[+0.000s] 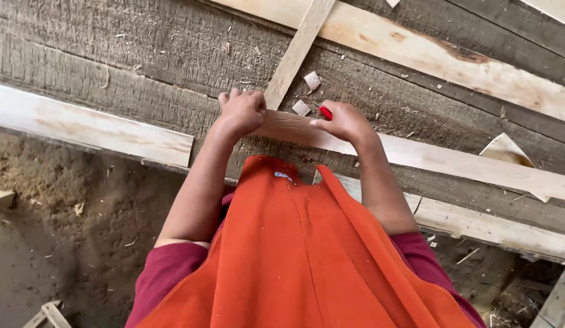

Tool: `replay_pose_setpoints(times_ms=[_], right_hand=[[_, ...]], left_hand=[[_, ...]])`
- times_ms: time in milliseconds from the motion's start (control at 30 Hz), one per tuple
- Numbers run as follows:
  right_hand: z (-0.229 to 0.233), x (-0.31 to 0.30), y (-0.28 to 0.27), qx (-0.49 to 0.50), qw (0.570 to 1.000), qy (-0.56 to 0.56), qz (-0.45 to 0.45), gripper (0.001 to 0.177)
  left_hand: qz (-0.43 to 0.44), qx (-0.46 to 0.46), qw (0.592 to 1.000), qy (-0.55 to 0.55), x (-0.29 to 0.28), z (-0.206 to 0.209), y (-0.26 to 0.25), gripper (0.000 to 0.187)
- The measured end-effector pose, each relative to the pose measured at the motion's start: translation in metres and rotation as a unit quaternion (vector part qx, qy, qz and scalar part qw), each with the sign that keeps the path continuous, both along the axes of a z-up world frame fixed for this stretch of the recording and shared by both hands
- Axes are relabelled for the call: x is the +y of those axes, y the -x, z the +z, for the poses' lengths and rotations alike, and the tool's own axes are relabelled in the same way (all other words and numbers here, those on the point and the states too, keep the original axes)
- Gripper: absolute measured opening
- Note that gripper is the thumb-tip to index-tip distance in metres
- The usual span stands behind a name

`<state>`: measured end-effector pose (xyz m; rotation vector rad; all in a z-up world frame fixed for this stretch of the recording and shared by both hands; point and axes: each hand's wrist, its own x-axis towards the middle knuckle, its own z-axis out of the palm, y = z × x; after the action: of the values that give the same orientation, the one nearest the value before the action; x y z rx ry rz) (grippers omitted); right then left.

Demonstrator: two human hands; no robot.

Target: Cutting thin strips of wood from larger boards using a utility knife by scoring and snapping.

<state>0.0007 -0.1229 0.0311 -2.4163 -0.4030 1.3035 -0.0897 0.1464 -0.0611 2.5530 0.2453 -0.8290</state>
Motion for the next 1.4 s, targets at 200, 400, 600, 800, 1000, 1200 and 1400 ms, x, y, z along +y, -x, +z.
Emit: replay_pose_setpoints(times_ms=[200,400,600,800,1000,1200,1400], right_hand=[[-0.016,0.003,0.006,-0.007,1.000,0.013,-0.006,0.034],[-0.036,0.020,0.023,0.002,1.000,0.029,-0.008,0.039],[-0.019,0.038,0.049,0.004,0.998,0.038,-0.040,0.038],[-0.012,0.052,0.076,-0.060,0.993,0.064,-0.076,0.030],[-0.020,0.065,0.117,-0.105,0.993,0.028,-0.053,0.060],[-0.014,0.074,0.145,-0.158,0.987,-0.001,-0.029,0.062],[-0.051,0.067,0.152,-0.171,0.985,-0.011,0.008,0.056]], left_hand=[[0.006,-0.124,0.990,-0.066,-0.042,0.103,0.002,0.039],[-0.105,-0.079,0.991,-0.004,-0.074,0.065,0.037,0.100],[-0.198,-0.180,0.963,-0.016,-0.044,0.050,0.067,0.098],[-0.252,-0.246,0.936,0.006,-0.022,0.036,0.086,0.093],[-0.257,-0.289,0.922,0.019,-0.018,0.020,0.095,0.081],[-0.214,-0.296,0.931,0.002,-0.018,0.004,0.114,0.075],[-0.208,-0.291,0.934,0.021,-0.012,0.003,0.133,0.069]])
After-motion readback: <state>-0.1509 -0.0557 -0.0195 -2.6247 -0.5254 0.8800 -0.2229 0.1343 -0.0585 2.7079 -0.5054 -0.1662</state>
